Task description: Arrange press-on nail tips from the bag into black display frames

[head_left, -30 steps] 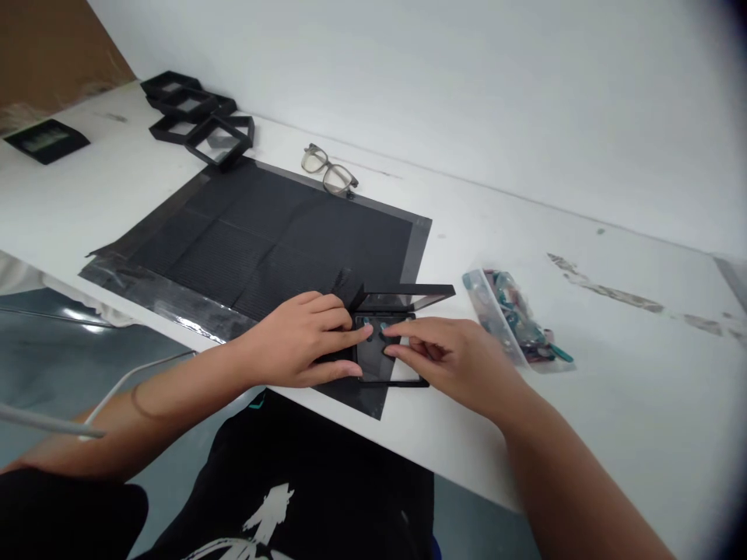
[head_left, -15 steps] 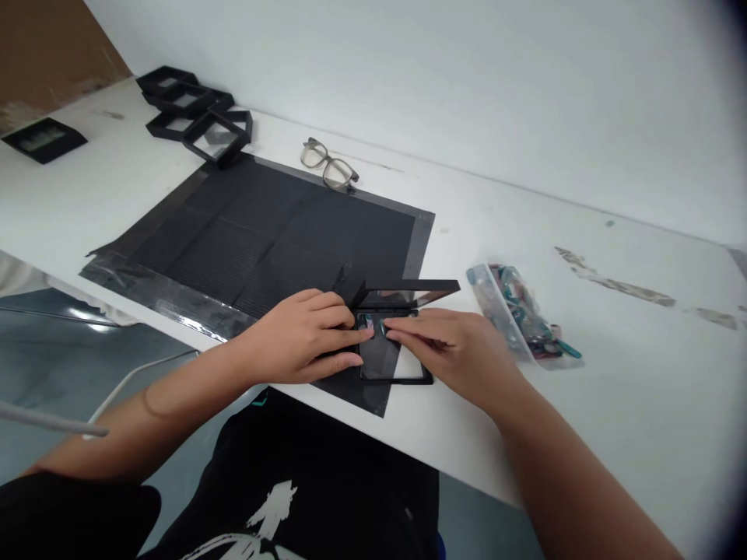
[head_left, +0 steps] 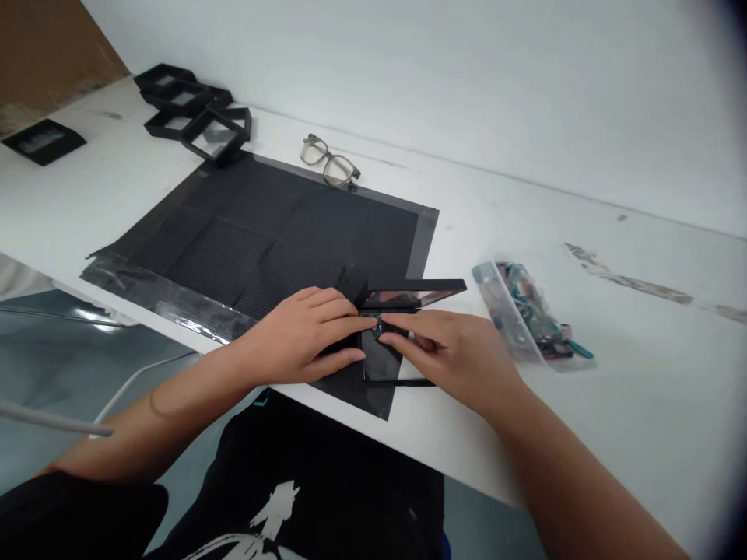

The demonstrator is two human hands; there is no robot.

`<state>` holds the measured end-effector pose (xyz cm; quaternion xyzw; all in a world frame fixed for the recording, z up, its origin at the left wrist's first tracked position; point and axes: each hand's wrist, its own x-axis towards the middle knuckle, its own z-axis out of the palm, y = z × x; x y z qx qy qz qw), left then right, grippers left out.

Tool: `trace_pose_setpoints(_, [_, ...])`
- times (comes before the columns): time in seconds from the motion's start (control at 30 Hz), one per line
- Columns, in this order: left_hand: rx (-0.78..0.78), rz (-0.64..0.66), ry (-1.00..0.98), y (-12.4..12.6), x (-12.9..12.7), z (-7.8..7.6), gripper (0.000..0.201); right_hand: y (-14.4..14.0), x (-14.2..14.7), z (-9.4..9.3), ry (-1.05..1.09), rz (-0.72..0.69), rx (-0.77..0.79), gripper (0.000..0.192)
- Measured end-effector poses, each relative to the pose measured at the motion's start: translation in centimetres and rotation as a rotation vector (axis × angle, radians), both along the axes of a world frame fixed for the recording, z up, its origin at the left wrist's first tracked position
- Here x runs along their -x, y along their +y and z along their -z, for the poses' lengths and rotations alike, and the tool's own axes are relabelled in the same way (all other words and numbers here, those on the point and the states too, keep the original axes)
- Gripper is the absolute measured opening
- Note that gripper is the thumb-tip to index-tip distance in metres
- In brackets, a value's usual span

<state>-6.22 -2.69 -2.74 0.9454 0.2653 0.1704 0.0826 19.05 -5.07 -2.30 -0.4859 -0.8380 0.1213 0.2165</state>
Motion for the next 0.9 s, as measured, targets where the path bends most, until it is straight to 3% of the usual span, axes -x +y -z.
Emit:
trace_pose_setpoints(0.3, [0.026,-0.088,-0.009,0.2,0.2,-0.1,0.041,-0.4,0.8,0.2,-0.082,0.014,-0.102,0.024])
trace_pose_setpoints(0.9, [-0.123,-0.246,-0.059,0.2,-0.9,0.0,0.033,-0.5,1.7,0.7,-0.052,0.063,-0.013,0.029])
